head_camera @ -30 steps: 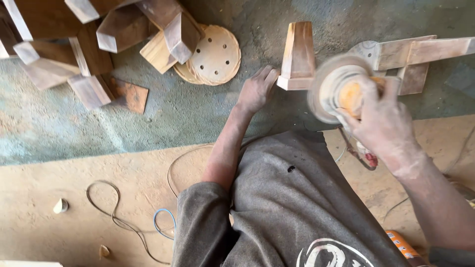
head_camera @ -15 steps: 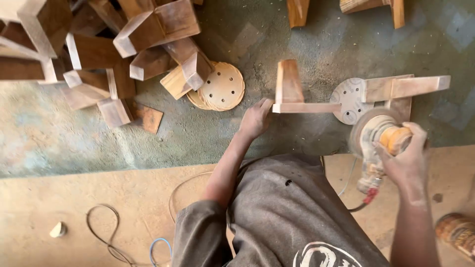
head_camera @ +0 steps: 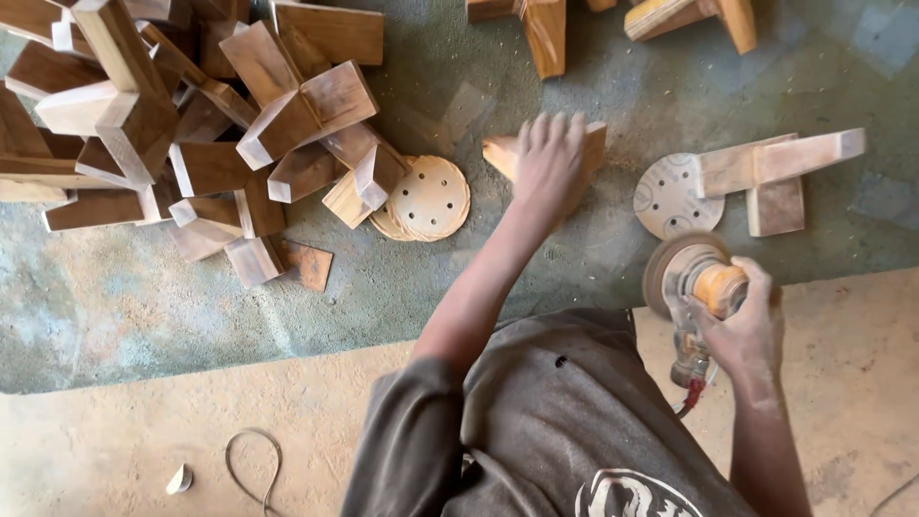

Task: The person picks up small wooden furniture components from a pile on a work mat and sands their surfaces and edges using a handheld power sander, working through the pieces one at a time and setting them back down as they finish.

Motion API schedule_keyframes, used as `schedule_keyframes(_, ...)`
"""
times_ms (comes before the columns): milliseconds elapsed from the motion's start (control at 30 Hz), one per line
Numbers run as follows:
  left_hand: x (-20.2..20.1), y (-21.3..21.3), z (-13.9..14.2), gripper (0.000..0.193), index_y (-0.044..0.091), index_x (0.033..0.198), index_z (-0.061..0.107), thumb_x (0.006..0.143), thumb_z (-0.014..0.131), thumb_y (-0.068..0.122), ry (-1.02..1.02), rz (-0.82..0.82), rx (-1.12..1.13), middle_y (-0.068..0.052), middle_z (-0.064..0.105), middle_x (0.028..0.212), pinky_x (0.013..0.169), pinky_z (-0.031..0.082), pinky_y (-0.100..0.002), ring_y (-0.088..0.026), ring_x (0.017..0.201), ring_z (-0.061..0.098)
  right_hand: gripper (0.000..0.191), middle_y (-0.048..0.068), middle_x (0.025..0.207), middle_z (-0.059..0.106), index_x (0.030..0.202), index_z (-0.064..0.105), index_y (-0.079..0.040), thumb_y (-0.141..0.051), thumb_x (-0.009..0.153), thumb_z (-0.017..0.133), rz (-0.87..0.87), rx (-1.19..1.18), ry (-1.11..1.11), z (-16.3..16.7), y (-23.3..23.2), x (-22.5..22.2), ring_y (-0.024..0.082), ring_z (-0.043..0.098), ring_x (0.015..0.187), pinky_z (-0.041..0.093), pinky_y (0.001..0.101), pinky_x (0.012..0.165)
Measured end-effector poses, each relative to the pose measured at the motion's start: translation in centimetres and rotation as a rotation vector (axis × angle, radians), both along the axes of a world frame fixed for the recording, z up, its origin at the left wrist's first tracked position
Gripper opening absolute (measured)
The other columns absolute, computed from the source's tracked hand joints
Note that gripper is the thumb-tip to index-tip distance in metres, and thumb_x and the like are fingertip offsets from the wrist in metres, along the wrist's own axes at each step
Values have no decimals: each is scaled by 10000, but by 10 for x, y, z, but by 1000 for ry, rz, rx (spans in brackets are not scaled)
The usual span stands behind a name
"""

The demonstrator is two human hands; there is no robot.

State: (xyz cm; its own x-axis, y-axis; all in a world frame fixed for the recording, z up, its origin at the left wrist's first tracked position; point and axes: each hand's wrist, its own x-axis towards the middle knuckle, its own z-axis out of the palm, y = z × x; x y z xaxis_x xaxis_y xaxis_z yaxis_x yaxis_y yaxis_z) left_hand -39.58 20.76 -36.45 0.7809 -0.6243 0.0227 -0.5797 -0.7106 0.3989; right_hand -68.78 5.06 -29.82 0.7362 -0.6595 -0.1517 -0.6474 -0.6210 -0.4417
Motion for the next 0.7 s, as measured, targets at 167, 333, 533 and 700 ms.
schedule_keyframes(167,49,-56,-6,298,54,1197,708,992,588,233,469,-62,136,-192,699,1239,1014,535,-465,-367,1188,659,890,235,1396,581,1486,512,-119,-305,711,909,-43,7,8,2,-2,-3,417,585,1263,485,497,1048)
schedule_keyframes(333,30,19,8,334,95,1192,705,880,765,197,412,-70,-506,-133,740,1100,894,571,-414,-310,1009,727,867,229,1399,586,1477,523,-80,-275,722,902,-71,33,-50,2,-11,-15,396,597,1261,494,479,1059)
schedule_keyframes(533,-31,118,-10,369,104,1177,690,832,816,74,403,41,-666,-114,723,1077,875,586,-391,-303,1018,721,834,227,1366,620,1460,537,-34,-272,756,915,52,-18,-35,21,-9,4,387,629,1247,516,475,1047)
schedule_keyframes(700,-57,110,-38,400,150,1258,693,868,763,96,301,140,-686,-87,733,1085,834,607,-369,-266,976,733,851,229,1303,627,1486,542,-75,-322,775,940,256,-89,-52,54,16,53,398,634,1221,539,498,1029)
